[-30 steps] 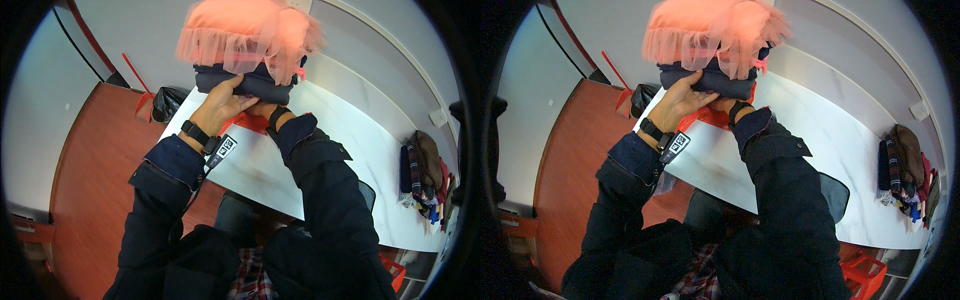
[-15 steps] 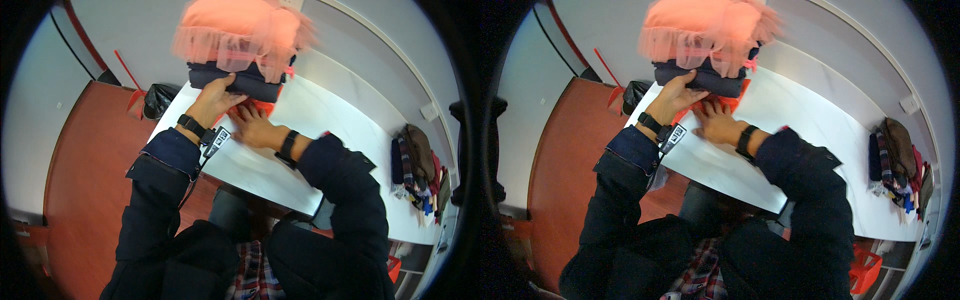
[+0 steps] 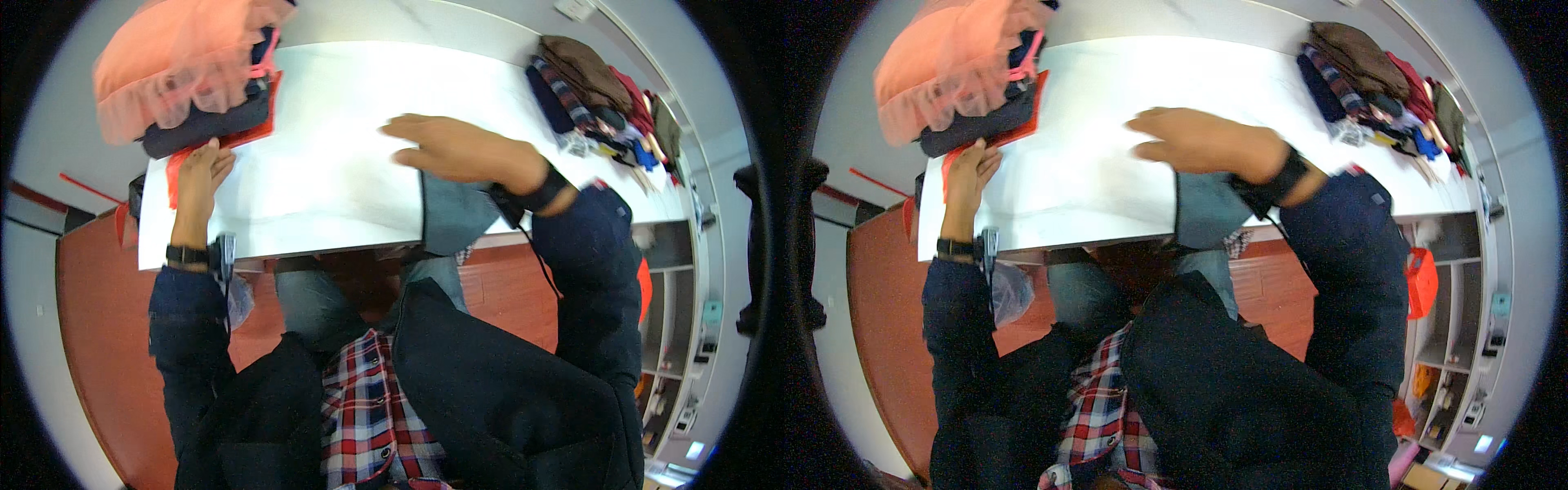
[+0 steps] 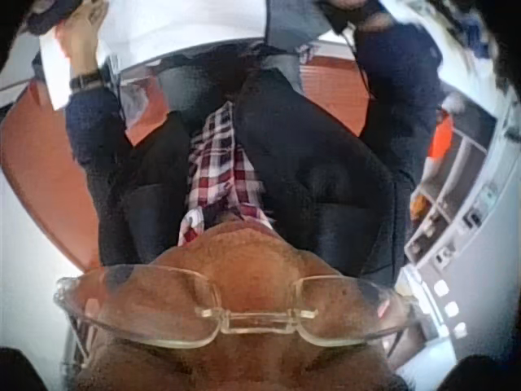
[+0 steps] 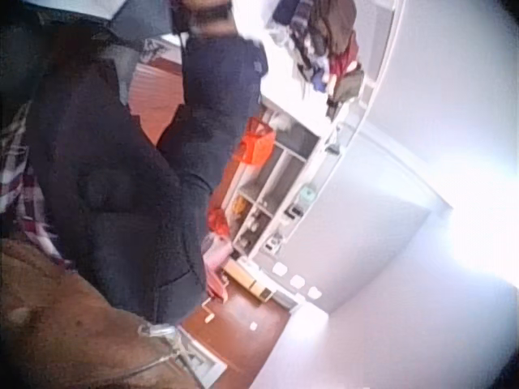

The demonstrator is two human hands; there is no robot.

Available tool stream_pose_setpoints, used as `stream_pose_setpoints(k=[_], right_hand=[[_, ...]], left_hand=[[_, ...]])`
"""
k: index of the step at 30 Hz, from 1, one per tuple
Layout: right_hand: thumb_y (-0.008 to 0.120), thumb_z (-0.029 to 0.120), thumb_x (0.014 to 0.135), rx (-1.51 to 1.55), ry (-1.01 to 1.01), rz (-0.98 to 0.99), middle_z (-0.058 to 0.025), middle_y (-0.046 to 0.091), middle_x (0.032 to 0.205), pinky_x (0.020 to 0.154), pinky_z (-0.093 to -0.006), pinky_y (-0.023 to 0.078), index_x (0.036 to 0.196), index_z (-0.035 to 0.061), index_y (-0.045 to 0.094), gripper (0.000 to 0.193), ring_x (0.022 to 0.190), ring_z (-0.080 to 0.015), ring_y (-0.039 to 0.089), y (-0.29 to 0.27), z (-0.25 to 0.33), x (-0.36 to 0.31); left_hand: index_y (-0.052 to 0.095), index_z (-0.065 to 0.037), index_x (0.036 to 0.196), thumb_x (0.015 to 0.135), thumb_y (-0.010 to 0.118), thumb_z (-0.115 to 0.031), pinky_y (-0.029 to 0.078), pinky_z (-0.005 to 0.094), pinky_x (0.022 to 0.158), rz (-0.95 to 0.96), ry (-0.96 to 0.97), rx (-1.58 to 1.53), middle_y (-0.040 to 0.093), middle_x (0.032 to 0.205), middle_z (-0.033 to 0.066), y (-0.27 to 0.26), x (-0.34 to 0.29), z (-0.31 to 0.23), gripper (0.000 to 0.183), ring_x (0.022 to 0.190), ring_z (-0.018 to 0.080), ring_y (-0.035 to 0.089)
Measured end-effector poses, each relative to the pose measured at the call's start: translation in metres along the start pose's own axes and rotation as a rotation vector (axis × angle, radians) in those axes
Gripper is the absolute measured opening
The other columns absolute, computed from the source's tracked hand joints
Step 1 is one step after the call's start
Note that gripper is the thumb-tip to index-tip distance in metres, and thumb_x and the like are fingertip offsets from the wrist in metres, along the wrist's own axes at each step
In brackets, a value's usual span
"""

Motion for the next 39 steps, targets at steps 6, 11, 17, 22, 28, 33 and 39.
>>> stream_pose_setpoints(k=[6, 11, 17, 22, 28, 33, 39], right_hand=[[0.061, 0.034, 0.105, -0.001, 0.366, -0.187, -0.0275, 0.047, 0.155, 0.119, -0.0457, 0.04, 0.148, 0.0015, 0.054, 0.055, 0.144, -0.0415, 0.047, 0.022, -0.043, -0.158], [0.071, 0.022, 0.096, -0.051, 0.28, -0.465, -0.0295, 0.048, 0.153, 0.118, -0.0515, 0.039, 0.14, -0.0035, 0.058, 0.053, 0.144, -0.0478, 0.044, 0.069, -0.04, -0.152], [0.068, 0.029, 0.099, -0.017, 0.366, -0.465, -0.0292, 0.044, 0.157, 0.119, -0.0567, 0.035, 0.141, -0.0024, 0.058, 0.053, 0.147, -0.0467, 0.041, 0.093, -0.033, -0.124], [0.066, 0.028, 0.1, 0.174, 0.379, -0.902, -0.0321, 0.055, 0.145, 0.117, -0.0516, 0.039, 0.132, -0.0066, 0.063, 0.047, 0.137, -0.0494, 0.05, 0.075, -0.05, -0.156], [0.073, 0.022, 0.091, -0.054, 0.516, -0.845, -0.0242, 0.067, 0.11, 0.095, -0.0506, 0.046, 0.113, -0.0081, 0.069, 0.037, 0.103, -0.0421, 0.061, 0.079, -0.068, -0.151], [0.073, 0.014, 0.092, 0.331, 0.495, -0.874, -0.0196, 0.069, 0.105, 0.088, -0.0396, 0.051, 0.11, -0.0085, 0.064, 0.031, 0.096, -0.0328, 0.065, 0.089, -0.06, -0.13], [0.07, 0.015, 0.1, 0.709, 0.515, -0.948, -0.0018, 0.061, 0.084, 0.074, -0.0243, 0.045, 0.108, -0.0016, 0.064, 0.019, 0.08, -0.0086, 0.053, 0.081, -0.049, -0.141]], left_hand=[[0.066, -0.001, 0.129, 0.097, 0.072, -0.019, 0.05, 0.0356, 0.102, 0.411, 0.57, 0.703, 0.069, 0.126, 0.0148, 0.159, -0.154, 0.009, 0.037, 0.118, 0.0233, 0.064], [0.058, 0.004, 0.137, 0.093, 0.074, -0.026, 0.041, 0.0475, 0.115, 0.613, 0.613, 0.894, 0.057, 0.144, 0.024, 0.277, -0.189, 0.024, 0.056, 0.134, 0.0409, 0.054], [0.055, 0.005, 0.142, 0.092, 0.075, -0.025, 0.031, 0.0513, 0.122, 0.588, 0.866, 1.052, 0.047, 0.155, 0.0254, 0.301, -0.205, 0.037, 0.062, 0.148, 0.0453, 0.038], [0.057, 0.006, 0.139, 0.092, 0.076, -0.023, 0.032, 0.0518, 0.121, 0.54, 0.76, 1.127, 0.048, 0.154, 0.026, 0.264, -0.203, 0.044, 0.059, 0.146, 0.0464, 0.04], [0.063, 0.005, 0.129, 0.086, 0.082, -0.017, 0.039, 0.052, 0.115, 0.192, 0.719, 1.041, 0.053, 0.145, 0.0303, 0.216, -0.194, 0.031, 0.051, 0.14, 0.0494, 0.046], [0.065, -0.001, 0.106, 0.085, 0.079, -0.009, 0.039, 0.0544, 0.113, 0.19, 0.746, 0.939, 0.057, 0.139, 0.0302, 0.216, -0.188, 0.039, 0.027, 0.136, 0.0523, 0.048], [0.06, -0.002, 0.101, 0.097, 0.067, -0.008, 0.044, 0.0483, 0.107, 0.213, 0.686, 0.809, 0.068, 0.118, 0.0211, 0.208, -0.189, 0.029, 0.01, 0.121, 0.0393, 0.062]])
Point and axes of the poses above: each hand's wrist, its own x-axis towards the middle knuckle, its own y-axis out of the palm, z = x × y, the point moved 7 cm from there along x, towards the middle knuckle
